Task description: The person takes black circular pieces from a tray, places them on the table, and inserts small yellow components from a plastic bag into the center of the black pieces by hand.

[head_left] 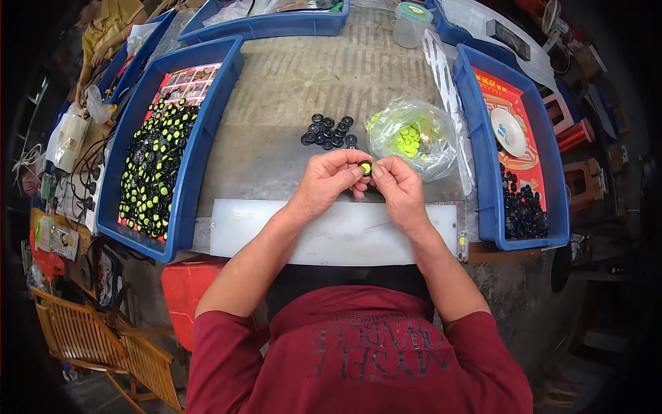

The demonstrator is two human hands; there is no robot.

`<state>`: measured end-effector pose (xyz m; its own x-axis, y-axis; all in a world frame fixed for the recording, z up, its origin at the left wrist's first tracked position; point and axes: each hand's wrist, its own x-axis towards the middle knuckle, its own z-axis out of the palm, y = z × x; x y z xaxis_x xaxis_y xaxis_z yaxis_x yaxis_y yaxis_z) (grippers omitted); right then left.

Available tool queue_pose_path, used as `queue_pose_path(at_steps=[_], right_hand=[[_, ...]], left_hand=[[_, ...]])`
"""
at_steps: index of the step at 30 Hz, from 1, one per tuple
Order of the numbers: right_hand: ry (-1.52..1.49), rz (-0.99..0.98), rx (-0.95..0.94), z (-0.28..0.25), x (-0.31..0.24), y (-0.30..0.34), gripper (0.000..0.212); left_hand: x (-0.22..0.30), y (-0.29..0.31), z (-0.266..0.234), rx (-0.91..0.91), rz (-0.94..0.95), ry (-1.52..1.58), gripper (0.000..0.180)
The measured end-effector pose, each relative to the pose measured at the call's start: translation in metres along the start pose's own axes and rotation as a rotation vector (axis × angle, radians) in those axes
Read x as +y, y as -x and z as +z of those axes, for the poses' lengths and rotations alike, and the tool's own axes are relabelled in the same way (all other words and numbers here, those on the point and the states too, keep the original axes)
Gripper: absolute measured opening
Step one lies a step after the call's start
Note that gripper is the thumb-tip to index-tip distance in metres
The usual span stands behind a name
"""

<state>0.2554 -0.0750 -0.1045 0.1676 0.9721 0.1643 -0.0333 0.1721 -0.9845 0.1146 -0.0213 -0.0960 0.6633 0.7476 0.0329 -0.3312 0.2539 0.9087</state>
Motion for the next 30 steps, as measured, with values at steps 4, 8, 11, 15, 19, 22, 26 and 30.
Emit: queue_pose_path(at_steps=[4, 8, 11, 15, 19, 22, 26, 30], right_hand=[[-0.04, 0.012, -0.004, 0.001, -0.003, 0.0, 0.014], [-0.01, 0.007, -0.004, 0.001, -0.006, 0.0, 0.014], [0.013, 0.001, -0.007, 0.001, -0.005, 0.0, 0.014], [0.076, -0.014, 0.007, 0.0, -0.002, 0.0, 0.012], [0.082, -0.038, -0.016, 0.0, -0.001, -0.001, 0.009], [0.145, -0.086, 0.007, 0.003, -0.003, -0.001, 0.007], [0.23, -0.084, 0.007, 0.003, -0.01, 0.0, 0.007], [0.257, -0.108, 0.009, 0.004, -0.009, 0.001, 0.005]], left_hand=[[0.002, 0.0, 0.001, 0.007, -0.017, 0.0, 0.021], [0.0, 0.0, -0.001, 0.001, -0.016, 0.034, 0.021], [0.001, 0.0, -0.001, 0.0, -0.021, 0.026, 0.021], [-0.001, 0.0, 0.002, 0.025, 0.008, -0.068, 0.02], [0.001, 0.002, 0.004, 0.035, 0.014, -0.121, 0.018], [0.0, 0.004, 0.004, 0.044, 0.024, -0.137, 0.016], [0.0, 0.005, 0.006, 0.075, 0.044, -0.185, 0.014], [-0.002, 0.005, 0.005, 0.087, 0.07, -0.25, 0.014]])
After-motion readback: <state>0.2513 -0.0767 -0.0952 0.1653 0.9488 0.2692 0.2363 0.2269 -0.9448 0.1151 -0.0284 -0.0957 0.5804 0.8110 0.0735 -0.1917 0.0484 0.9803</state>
